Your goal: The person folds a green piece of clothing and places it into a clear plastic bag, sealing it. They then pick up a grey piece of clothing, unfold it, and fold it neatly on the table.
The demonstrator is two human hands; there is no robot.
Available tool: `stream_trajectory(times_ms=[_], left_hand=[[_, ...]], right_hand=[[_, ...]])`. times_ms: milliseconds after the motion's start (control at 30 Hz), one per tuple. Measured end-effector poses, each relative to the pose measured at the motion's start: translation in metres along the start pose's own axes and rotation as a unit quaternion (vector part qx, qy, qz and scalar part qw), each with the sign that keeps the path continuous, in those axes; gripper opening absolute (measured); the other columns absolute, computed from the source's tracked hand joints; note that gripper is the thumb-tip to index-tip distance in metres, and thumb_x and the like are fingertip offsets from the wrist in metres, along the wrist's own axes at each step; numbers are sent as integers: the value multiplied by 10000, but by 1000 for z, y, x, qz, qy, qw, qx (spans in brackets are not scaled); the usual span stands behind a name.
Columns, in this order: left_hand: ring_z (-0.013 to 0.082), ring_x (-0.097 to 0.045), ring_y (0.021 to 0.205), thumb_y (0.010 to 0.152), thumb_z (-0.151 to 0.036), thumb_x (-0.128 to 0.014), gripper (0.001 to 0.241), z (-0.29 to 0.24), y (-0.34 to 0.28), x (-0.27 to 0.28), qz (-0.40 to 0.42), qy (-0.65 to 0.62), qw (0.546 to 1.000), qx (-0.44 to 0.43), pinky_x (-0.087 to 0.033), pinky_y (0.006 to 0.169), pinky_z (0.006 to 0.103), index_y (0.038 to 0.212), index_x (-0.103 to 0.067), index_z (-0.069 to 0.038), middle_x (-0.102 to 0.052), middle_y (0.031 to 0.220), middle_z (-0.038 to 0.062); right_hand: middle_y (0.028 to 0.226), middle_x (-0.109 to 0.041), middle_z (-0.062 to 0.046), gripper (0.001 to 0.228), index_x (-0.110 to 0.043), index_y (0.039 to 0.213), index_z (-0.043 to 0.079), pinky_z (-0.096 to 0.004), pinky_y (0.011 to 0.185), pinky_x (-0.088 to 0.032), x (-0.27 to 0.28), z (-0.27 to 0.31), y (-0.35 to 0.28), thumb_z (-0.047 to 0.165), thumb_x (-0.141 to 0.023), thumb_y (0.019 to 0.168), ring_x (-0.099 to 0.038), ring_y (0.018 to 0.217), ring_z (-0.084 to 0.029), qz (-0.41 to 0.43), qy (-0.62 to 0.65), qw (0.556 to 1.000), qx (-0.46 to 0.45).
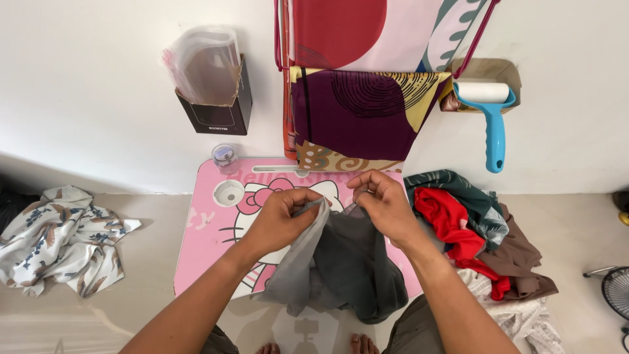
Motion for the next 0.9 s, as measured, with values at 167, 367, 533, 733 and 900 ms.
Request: stream_trajectory(times_ms=[167,367,533,733,900], left_hand=[[71,-634,784,891,-89,-755,94,-7,-1,-9,1,25,1000,-11,-559,710,259,961,-807,-54,-776,817,34],[241,-723,969,848,-98,-803,66,-5,-4,-12,-19,111,984,-136,-568,832,360,911,-816,-117,-755,1106,94],[200,-683,924,842,-47,-775,33,5,0,-21,18,35,993,-111,-566,810,361,870,-788,-59,-745,1096,114],[67,-580,729,862,-16,-758,35,4,-3,-19,34,-8,998,-55,-503,635,235,862,-777,-45,-717,833,39],[70,-513,647,853,-1,-766,36,-9,-5,-14,25,17,997,-68,-445,585,236,835,-771,-33,-729,818,58]], right_hand=[[792,-669,-73,294,-754,1051,-46,-217,670,-539,-6,8,-6,-131,-714,773,-678,723,-98,-28,33,999,30],[790,-736,-107,268,-762,1017,-65,-227,686,-589,-10,21,-12,-130,-809,761,-710,724,-111,-24,61,996,59],[798,-755,-96,256,-767,992,-55,-236,700,-599,-16,26,-14,-116,-834,753,-717,745,-100,1,71,995,65],[806,-770,-131,232,-774,992,-72,-263,715,-607,-9,26,-14,-125,-818,771,-725,756,-122,22,67,996,59],[830,-781,-132,255,-766,1038,-71,-273,740,-613,-5,21,-13,-115,-804,790,-728,778,-119,36,56,997,41]])
Point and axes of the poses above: each hand's wrist, its own y-axis towards the middle knuckle, its own x-axis out of the back of the hand, z = x × y, the point moved 3 cm from there along y, towards the middle knuckle
